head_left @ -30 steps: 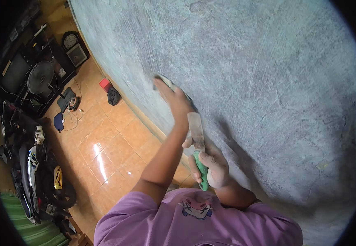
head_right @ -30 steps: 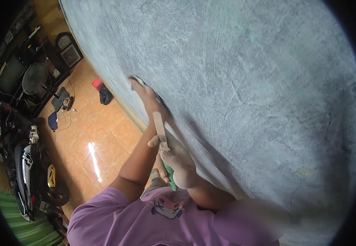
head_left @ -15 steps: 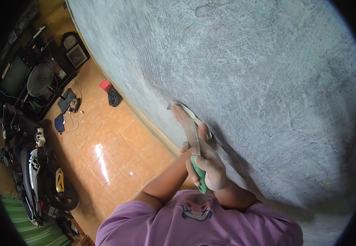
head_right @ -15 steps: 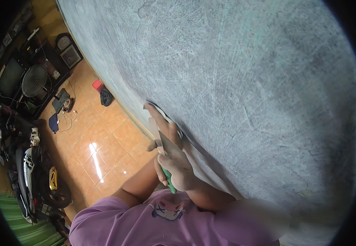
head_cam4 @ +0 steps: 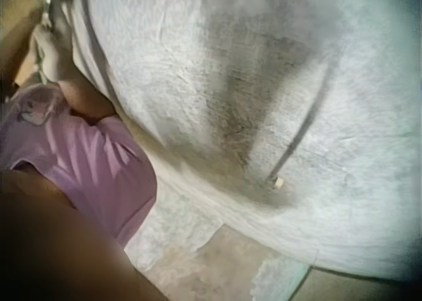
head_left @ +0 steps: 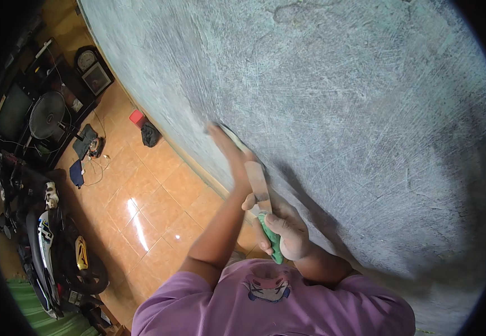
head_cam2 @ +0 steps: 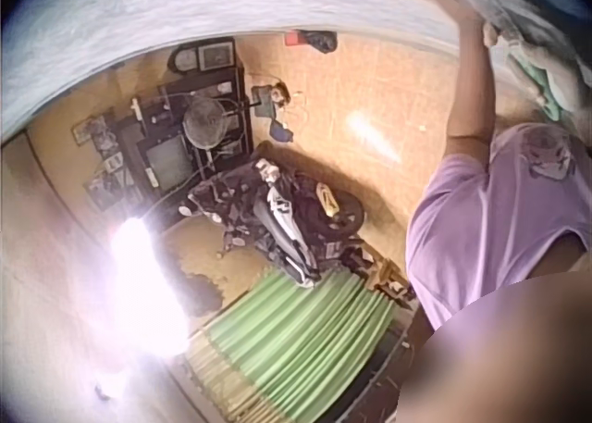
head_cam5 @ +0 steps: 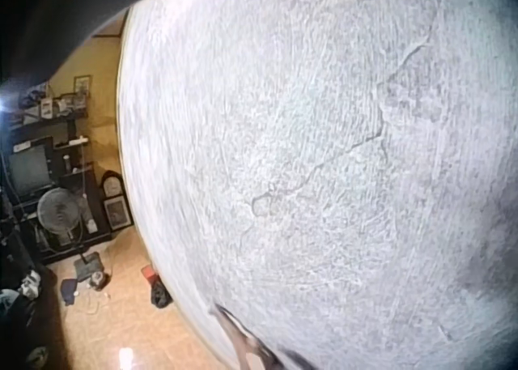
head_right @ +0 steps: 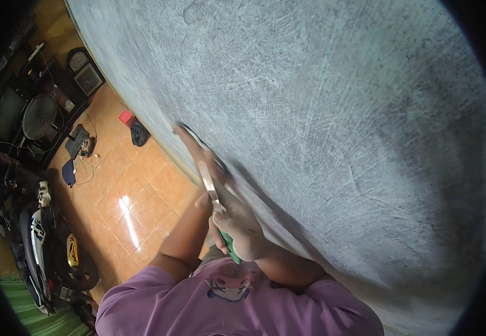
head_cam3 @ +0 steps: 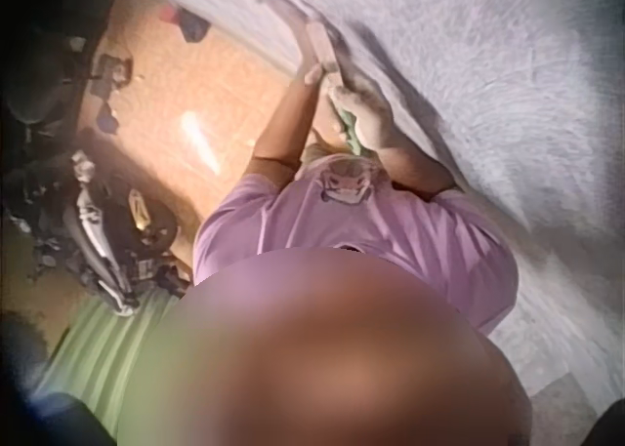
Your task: Scrape and sand a concrete wall to prepare it for repair or painting.
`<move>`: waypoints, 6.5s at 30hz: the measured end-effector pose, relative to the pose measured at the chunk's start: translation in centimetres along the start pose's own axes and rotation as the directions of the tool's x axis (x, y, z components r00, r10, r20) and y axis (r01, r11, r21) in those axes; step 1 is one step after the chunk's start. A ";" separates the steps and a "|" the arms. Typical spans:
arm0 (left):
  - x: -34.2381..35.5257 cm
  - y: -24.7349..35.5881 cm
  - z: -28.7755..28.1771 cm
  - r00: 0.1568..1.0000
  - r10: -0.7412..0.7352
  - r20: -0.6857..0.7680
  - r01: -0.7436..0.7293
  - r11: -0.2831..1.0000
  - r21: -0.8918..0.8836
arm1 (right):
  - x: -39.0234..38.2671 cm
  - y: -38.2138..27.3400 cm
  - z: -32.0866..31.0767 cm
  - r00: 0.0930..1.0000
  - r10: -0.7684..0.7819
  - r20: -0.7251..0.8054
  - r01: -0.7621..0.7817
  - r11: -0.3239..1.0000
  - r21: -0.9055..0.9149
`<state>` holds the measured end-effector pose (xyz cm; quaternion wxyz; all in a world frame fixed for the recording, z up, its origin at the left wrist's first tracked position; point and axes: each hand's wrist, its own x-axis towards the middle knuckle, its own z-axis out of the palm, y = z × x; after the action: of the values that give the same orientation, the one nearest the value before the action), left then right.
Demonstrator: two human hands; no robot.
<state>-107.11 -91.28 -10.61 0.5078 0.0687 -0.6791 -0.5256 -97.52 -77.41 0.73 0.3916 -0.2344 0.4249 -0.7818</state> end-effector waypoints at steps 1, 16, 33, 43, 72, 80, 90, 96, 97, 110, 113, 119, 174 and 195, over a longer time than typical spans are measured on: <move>2.4 -1.0 -0.6 0.988 -0.149 -0.027 0.147 0.987 -0.066 | 0.0 -0.1 0.1 0.999 0.002 -0.040 -0.004 0.999 -0.040; 6.8 -4.1 -2.0 0.986 -0.135 -0.093 0.119 0.979 -0.165 | 1.8 -0.3 1.2 0.991 -0.038 -0.132 0.034 0.999 -0.030; 0.8 1.2 -0.4 0.999 0.001 0.053 -0.004 0.998 0.057 | 2.3 1.7 1.1 0.999 -0.027 -0.047 0.027 1.000 0.000; 9.1 -4.0 -3.2 1.000 -0.019 0.002 0.019 1.000 0.002 | 3.7 2.1 3.2 0.996 -0.026 -0.089 0.023 0.999 -0.044; 9.4 -2.9 -3.7 0.989 0.115 0.091 -0.114 0.993 -0.016 | 8.4 2.4 4.3 1.000 0.022 0.002 -0.021 0.979 -0.201; 8.7 -1.6 -3.3 0.994 0.081 0.074 -0.080 0.997 -0.019 | 7.9 2.4 4.9 0.999 0.021 -0.029 -0.027 0.977 -0.210; 14.2 -3.9 -5.5 1.000 0.009 -0.005 -0.009 1.000 0.026 | 7.3 2.1 6.3 1.000 -0.004 0.025 0.010 0.973 -0.232; 7.3 0.0 -4.5 0.971 0.116 0.211 -0.110 0.993 -0.040 | 7.1 2.2 6.1 0.998 -0.042 0.042 0.050 0.974 -0.219; 7.7 0.1 -4.6 0.967 0.102 0.235 -0.091 0.994 -0.060 | 7.2 1.9 5.8 0.993 -0.047 0.111 0.070 0.973 -0.218; 11.1 11.2 -0.6 0.921 0.356 0.159 -0.362 0.932 0.011 | 2.6 -2.1 6.4 0.929 -0.369 -0.021 0.333 0.861 -0.384; 7.9 11.4 -0.1 0.815 0.521 0.253 -0.551 0.832 0.060 | 0.2 -3.3 6.9 0.913 -0.408 -0.021 0.371 0.849 -0.377; 15.0 16.8 0.6 0.893 0.440 0.093 -0.443 0.896 0.010 | -5.0 -6.6 7.1 0.880 -0.475 0.003 0.413 0.764 -0.496; -6.9 46.7 11.9 0.274 0.885 0.375 -0.909 0.366 -0.199 | -36.4 -7.7 6.3 0.334 -0.900 -0.281 0.513 0.424 -0.747; -11.9 50.0 12.4 0.131 0.893 0.431 -0.872 0.310 -0.378 | -42.4 -6.6 13.6 0.204 -0.960 -0.193 0.281 0.246 -0.928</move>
<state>-88.87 -53.97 22.04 0.4879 -0.5133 -0.6941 -0.1293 -65.99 -47.34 12.04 -0.3781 -0.1785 0.6521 -0.6325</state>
